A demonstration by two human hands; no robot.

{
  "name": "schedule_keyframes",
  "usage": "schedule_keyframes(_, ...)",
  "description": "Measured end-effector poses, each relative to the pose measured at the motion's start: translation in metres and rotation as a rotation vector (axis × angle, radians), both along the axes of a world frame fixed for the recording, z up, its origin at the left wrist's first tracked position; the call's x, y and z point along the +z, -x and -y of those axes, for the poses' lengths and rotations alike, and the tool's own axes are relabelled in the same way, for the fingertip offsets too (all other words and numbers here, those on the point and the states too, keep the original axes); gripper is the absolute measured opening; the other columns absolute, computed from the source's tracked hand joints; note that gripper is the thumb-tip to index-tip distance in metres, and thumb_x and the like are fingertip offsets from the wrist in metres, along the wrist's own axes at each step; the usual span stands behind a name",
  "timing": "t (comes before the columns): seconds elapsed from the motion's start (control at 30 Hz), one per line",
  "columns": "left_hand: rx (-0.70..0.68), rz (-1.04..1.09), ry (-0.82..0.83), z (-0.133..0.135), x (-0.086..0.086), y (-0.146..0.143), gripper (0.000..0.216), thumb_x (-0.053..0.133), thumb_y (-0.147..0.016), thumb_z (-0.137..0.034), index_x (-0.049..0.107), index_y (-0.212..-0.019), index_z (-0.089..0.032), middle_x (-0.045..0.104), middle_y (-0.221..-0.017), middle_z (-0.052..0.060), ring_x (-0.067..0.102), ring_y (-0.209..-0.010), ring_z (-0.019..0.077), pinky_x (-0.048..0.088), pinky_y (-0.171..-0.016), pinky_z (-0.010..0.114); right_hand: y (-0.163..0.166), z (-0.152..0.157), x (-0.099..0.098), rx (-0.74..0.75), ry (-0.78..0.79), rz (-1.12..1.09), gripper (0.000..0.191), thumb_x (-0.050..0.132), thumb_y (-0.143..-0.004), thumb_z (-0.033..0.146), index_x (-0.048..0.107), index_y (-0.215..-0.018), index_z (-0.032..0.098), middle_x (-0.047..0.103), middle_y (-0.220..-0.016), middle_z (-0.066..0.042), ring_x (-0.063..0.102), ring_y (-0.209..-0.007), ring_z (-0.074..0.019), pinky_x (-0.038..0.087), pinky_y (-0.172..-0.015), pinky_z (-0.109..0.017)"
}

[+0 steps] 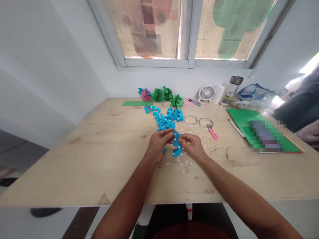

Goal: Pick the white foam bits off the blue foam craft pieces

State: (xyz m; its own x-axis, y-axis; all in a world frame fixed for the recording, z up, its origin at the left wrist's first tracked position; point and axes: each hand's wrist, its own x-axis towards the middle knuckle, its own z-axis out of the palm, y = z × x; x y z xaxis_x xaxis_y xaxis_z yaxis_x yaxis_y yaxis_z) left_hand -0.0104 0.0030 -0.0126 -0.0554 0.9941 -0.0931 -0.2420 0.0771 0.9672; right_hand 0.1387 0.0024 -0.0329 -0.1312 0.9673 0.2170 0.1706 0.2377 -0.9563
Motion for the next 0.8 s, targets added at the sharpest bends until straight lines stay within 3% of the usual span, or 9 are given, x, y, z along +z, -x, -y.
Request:
schedule_keyframes(0.27, -0.072, 0.046, 0.063, 0.0011, 0.0037, 0.0017, 0.025, 0.076, -0.055, -0.034, 0.068, -0.067, -0.013, 0.062, -0.061, 0.003, 0.055, -0.056, 0.0121, 0.039, -0.049, 0.023, -0.0008, -0.0013, -0.0044, 0.005, 0.022, 0.028, 0.02, 0.059, -0.073, 0.034, 0.067, -0.075, 0.016, 0.057, -0.055, 0.001, 0.049, -0.053, -0.012, 0.039, -0.051, -0.023)
schedule_keyframes(0.8, -0.02, 0.044, -0.013, 0.0002, 0.0006, -0.001, 0.024, 0.077, -0.052, -0.032, 0.067, -0.064, -0.013, 0.059, -0.058, 0.001, 0.052, -0.055, 0.011, 0.041, -0.053, 0.023, -0.0006, -0.0002, 0.0007, 0.017, -0.026, 0.084, 0.018, 0.057, -0.075, 0.031, 0.067, -0.073, 0.016, 0.061, -0.058, 0.0, 0.05, -0.054, -0.0113, 0.041, -0.055, -0.023)
